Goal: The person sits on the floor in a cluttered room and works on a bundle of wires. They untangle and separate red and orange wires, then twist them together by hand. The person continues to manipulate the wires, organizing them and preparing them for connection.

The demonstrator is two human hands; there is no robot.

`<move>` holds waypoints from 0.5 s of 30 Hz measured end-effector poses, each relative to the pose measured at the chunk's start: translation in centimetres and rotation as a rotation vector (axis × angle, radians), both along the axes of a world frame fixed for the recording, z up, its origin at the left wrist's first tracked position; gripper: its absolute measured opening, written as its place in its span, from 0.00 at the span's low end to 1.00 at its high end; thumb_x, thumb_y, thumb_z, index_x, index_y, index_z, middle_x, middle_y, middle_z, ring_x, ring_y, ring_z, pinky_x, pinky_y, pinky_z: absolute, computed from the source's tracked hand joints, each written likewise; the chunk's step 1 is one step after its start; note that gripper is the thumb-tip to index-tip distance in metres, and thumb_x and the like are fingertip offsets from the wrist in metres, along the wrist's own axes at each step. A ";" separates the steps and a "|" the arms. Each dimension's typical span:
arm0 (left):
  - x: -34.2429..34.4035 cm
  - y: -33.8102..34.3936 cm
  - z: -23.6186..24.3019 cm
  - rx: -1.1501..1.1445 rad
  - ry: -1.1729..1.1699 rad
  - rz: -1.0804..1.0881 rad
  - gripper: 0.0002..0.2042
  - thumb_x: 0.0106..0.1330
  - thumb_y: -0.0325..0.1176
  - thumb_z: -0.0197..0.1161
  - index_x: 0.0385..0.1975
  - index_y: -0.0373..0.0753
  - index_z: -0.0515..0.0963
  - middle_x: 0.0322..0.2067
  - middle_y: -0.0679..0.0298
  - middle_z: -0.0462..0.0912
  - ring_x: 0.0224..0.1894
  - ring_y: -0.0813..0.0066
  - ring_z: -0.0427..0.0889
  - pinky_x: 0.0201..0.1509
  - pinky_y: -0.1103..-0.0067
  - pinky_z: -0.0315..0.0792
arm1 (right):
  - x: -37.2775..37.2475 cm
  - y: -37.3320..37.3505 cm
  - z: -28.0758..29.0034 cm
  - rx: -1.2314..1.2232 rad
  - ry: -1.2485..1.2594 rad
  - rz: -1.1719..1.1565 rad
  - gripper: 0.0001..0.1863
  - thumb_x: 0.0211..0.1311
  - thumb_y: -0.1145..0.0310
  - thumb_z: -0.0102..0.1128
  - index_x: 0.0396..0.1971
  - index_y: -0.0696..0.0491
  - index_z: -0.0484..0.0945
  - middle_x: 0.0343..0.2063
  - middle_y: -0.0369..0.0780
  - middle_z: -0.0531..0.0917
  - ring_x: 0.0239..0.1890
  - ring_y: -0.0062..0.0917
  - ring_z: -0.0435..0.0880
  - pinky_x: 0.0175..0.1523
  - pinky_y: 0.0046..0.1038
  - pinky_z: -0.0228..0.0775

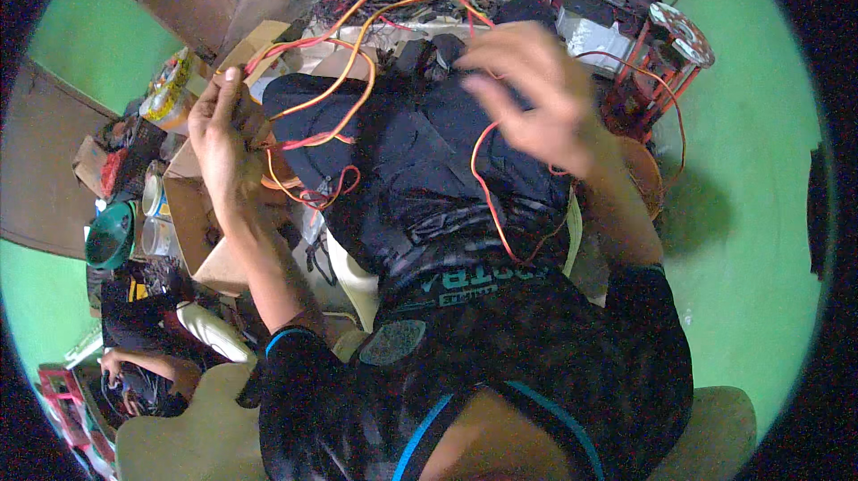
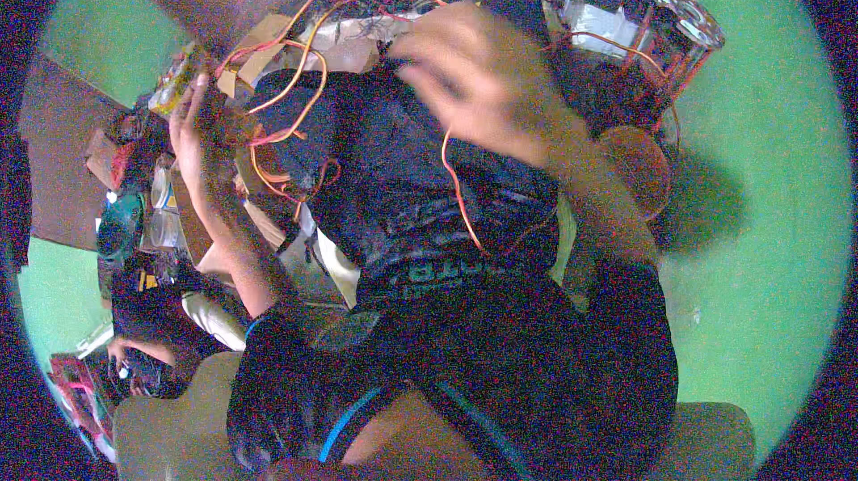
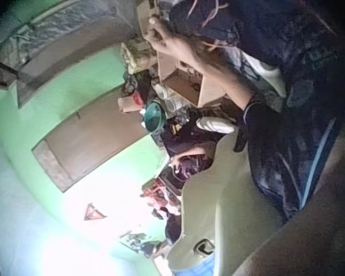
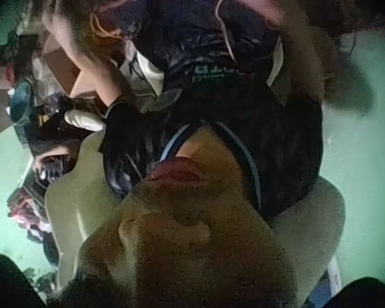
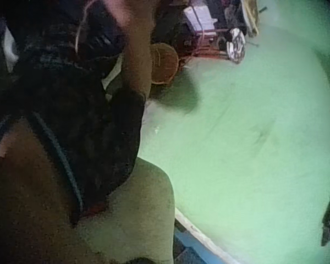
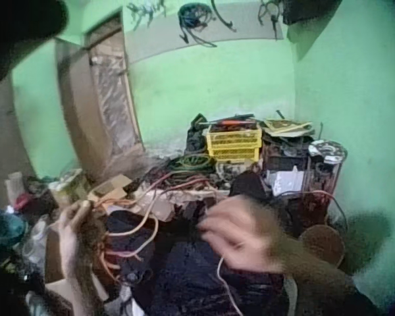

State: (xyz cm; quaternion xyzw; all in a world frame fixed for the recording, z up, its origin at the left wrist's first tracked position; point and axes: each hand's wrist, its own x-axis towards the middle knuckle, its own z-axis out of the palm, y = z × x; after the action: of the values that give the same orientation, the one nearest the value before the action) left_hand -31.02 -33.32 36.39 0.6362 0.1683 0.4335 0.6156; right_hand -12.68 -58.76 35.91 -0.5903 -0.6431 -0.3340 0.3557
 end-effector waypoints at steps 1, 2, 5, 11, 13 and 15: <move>0.2 -0.3 0.0 -0.054 -0.001 -0.085 0.08 0.65 0.37 0.55 0.27 0.41 0.74 0.15 0.77 0.64 0.16 0.89 0.60 0.18 0.87 0.51 | -0.5 1.8 -0.7 -0.014 -0.019 0.056 0.14 0.43 0.76 0.65 0.34 0.53 0.78 0.37 0.39 0.79 0.41 0.33 0.79 0.46 0.32 0.72; 0.7 -0.9 0.1 -0.073 0.008 -0.087 0.08 0.65 0.36 0.55 0.27 0.41 0.73 0.15 0.77 0.63 0.15 0.90 0.59 0.17 0.87 0.50 | -1.2 3.1 -0.9 0.006 -0.073 0.036 0.14 0.48 0.69 0.61 0.38 0.51 0.77 0.40 0.40 0.77 0.42 0.33 0.77 0.48 0.33 0.70; 2.1 -3.8 0.9 -0.141 -0.016 -0.085 0.09 0.65 0.35 0.55 0.24 0.41 0.68 0.13 0.77 0.56 0.11 0.89 0.51 0.13 0.86 0.45 | -2.2 5.2 -1.0 -0.023 -0.067 -0.038 0.15 0.49 0.64 0.60 0.39 0.49 0.77 0.42 0.38 0.75 0.46 0.32 0.73 0.47 0.34 0.67; 3.0 -3.8 0.6 -0.158 0.030 -0.149 0.08 0.65 0.34 0.56 0.26 0.38 0.72 0.13 0.76 0.58 0.11 0.89 0.52 0.13 0.86 0.45 | -1.9 5.0 -0.9 -0.103 -0.103 -0.117 0.07 0.44 0.65 0.63 0.24 0.49 0.77 0.36 0.37 0.74 0.42 0.34 0.71 0.43 0.35 0.65; 3.3 -3.2 -0.1 -0.079 0.068 -0.066 0.08 0.64 0.34 0.56 0.28 0.37 0.73 0.14 0.76 0.60 0.12 0.89 0.54 0.13 0.86 0.46 | -1.5 4.6 -0.6 0.036 -0.071 -0.082 0.06 0.41 0.69 0.62 0.21 0.50 0.75 0.31 0.38 0.74 0.38 0.33 0.72 0.42 0.35 0.64; 3.5 -2.7 -0.6 0.074 0.143 0.139 0.08 0.64 0.34 0.58 0.29 0.36 0.73 0.14 0.75 0.63 0.12 0.89 0.55 0.14 0.86 0.47 | 1.2 2.1 0.9 0.237 -0.194 -0.183 0.03 0.45 0.74 0.59 0.24 0.53 0.76 0.27 0.38 0.76 0.36 0.33 0.74 0.43 0.33 0.65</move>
State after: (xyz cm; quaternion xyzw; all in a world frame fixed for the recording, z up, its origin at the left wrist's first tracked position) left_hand -27.57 -36.03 35.77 0.6748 0.2394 0.4343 0.5465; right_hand -11.50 -56.68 36.78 -0.5655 -0.5741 -0.4936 0.3272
